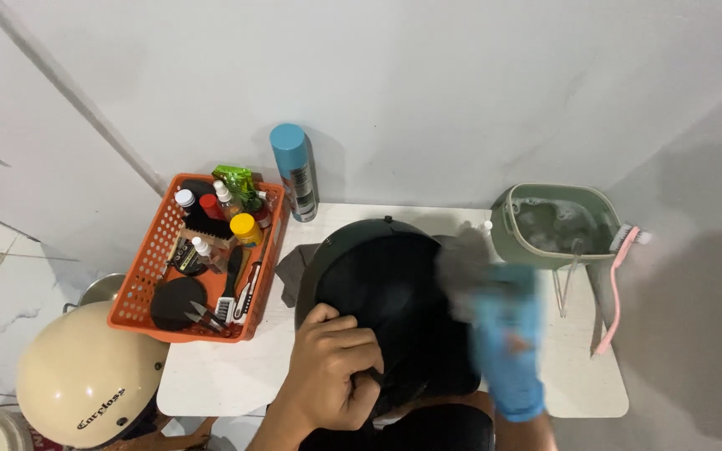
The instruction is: The person cleans the interior of a black helmet using a grey cloth. They wipe the inner surface and padding, then remove the black inner liner to clean it separately before placing it back inside the helmet.
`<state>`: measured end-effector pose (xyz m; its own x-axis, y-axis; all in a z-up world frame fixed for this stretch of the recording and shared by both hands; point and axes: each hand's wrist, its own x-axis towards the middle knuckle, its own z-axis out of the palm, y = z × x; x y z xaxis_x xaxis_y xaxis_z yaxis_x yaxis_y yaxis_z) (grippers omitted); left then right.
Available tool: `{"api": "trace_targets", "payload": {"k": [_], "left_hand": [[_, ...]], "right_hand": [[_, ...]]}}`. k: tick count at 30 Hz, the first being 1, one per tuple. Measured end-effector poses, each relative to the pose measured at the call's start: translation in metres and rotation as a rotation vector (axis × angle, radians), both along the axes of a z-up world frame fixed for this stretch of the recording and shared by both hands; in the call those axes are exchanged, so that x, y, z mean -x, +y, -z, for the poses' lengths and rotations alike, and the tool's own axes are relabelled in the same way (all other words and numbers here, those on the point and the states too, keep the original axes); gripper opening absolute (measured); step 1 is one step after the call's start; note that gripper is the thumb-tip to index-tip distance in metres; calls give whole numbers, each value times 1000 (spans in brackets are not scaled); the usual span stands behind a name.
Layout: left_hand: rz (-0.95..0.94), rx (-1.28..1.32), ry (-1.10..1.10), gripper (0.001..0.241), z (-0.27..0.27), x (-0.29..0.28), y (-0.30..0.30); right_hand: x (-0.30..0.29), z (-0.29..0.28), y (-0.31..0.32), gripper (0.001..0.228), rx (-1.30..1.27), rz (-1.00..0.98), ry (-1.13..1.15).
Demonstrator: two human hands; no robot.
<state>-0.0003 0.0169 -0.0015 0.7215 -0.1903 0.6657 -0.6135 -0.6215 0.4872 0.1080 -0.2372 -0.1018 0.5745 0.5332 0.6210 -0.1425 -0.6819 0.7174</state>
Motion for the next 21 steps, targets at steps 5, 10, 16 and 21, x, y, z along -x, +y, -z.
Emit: {"api": "trace_targets", "payload": {"k": [5, 10, 16, 21], "left_hand": [[-48, -29, -7, 9, -3, -3, -6], [-36, -14, 8, 6, 0, 1, 4], [-5, -51, -25, 5, 0, 2, 3], [-33, -6, 34, 7, 1, 1, 5]], "right_hand": [[23, -118, 86, 15, -1144, -1062, 1220], [13, -127, 59, 19, -1157, -1151, 1528], [16, -130, 86, 19, -1259, -899, 1060], [20, -133, 71, 19, -937, -1000, 1718]]}}
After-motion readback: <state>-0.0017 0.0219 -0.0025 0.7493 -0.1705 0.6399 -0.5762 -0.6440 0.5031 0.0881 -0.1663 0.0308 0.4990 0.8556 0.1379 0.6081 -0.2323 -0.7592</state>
